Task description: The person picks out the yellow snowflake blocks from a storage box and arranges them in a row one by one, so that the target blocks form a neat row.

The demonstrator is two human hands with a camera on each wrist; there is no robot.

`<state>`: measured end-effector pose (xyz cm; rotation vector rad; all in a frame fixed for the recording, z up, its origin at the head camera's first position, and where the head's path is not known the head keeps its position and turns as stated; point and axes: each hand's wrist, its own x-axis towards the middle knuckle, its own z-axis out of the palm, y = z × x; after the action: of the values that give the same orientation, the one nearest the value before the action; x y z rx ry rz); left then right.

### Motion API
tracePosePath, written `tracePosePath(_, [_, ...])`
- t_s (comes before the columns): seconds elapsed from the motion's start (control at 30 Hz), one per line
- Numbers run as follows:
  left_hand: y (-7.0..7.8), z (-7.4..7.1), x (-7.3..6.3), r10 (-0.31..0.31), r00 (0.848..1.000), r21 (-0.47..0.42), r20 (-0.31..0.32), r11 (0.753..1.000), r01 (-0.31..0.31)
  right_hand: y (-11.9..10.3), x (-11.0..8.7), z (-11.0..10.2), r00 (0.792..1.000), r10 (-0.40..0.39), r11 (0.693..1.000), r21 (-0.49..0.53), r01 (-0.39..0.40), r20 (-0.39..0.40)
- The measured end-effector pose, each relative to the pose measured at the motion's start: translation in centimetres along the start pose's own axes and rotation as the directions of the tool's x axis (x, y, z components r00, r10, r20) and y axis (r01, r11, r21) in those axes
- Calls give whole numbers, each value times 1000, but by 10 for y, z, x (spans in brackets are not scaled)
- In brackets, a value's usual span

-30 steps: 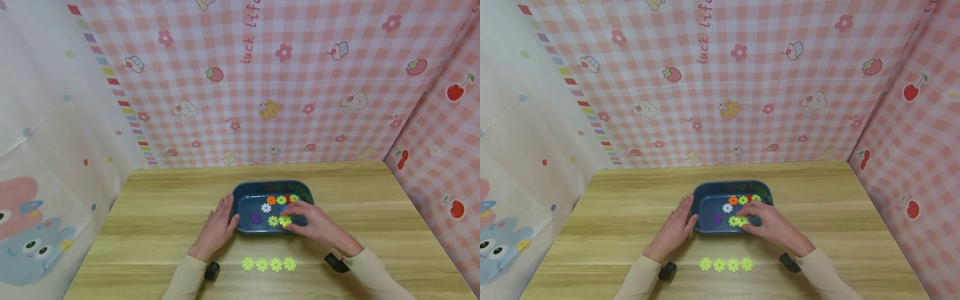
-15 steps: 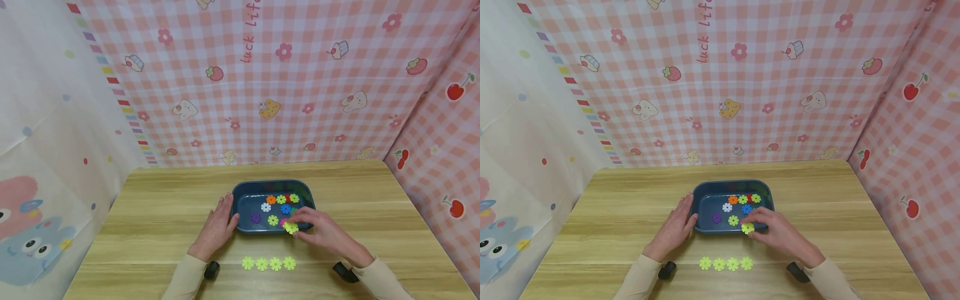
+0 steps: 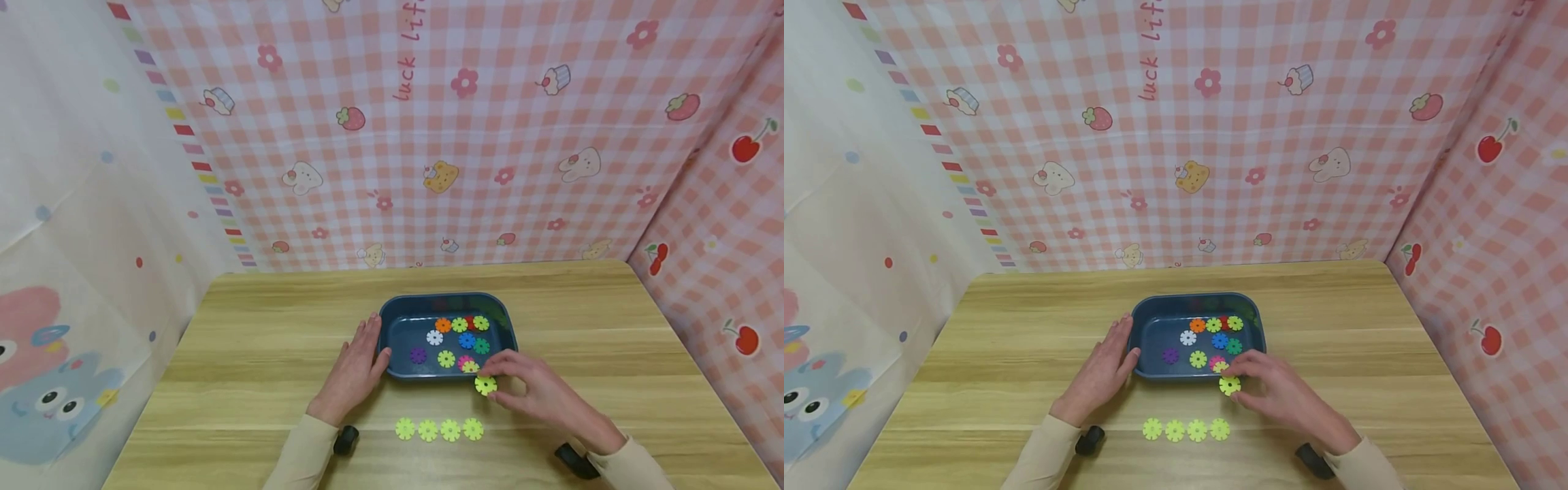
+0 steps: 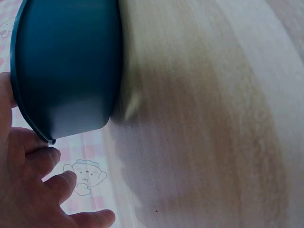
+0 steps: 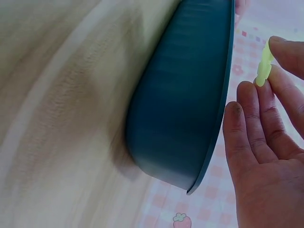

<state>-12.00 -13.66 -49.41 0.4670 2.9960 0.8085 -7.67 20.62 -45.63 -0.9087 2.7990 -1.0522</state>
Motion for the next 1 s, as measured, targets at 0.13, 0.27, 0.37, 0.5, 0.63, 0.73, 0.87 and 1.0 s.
tracePosePath(0.13, [1, 0, 0, -3, 1000, 0, 1, 1000, 3, 1, -5, 2, 999, 39, 999, 14, -40, 11])
tracePosePath(0.27, [1, -1, 0, -5, 1000, -3, 1, 1000, 5, 1, -9, 3, 996, 81, 995, 45, -83, 40])
tracePosePath(0.37, [1, -1, 0, -5, 1000, -5, 3, 1000, 5, 1, -12, 3, 993, 104, 993, 52, -107, 63])
tracePosePath(0.5, [1, -1, 0, -2, 1000, -4, 4, 1000, 2, 1, -16, 3, 991, 118, 992, 42, -121, 66])
tracePosePath(0.63, [1, -1, 0, -2, 1000, -3, 7, 1000, 2, 2, -19, 5, 990, 125, 991, 46, -128, 65])
tracePosePath(0.73, [1, -2, 0, -2, 1000, -7, 9, 1000, 2, 3, -22, 6, 988, 136, 989, 54, -140, 74])
tracePosePath(0.87, [1, -1, 0, 0, 1000, -14, 7, 1000, 0, 4, -25, 6, 984, 156, 984, 75, -162, 89])
tracePosePath(1.0, [1, -1, 0, -1, 1000, -9, 8, 1000, 1, 8, -28, 7, 982, 162, 980, 100, -172, 97])
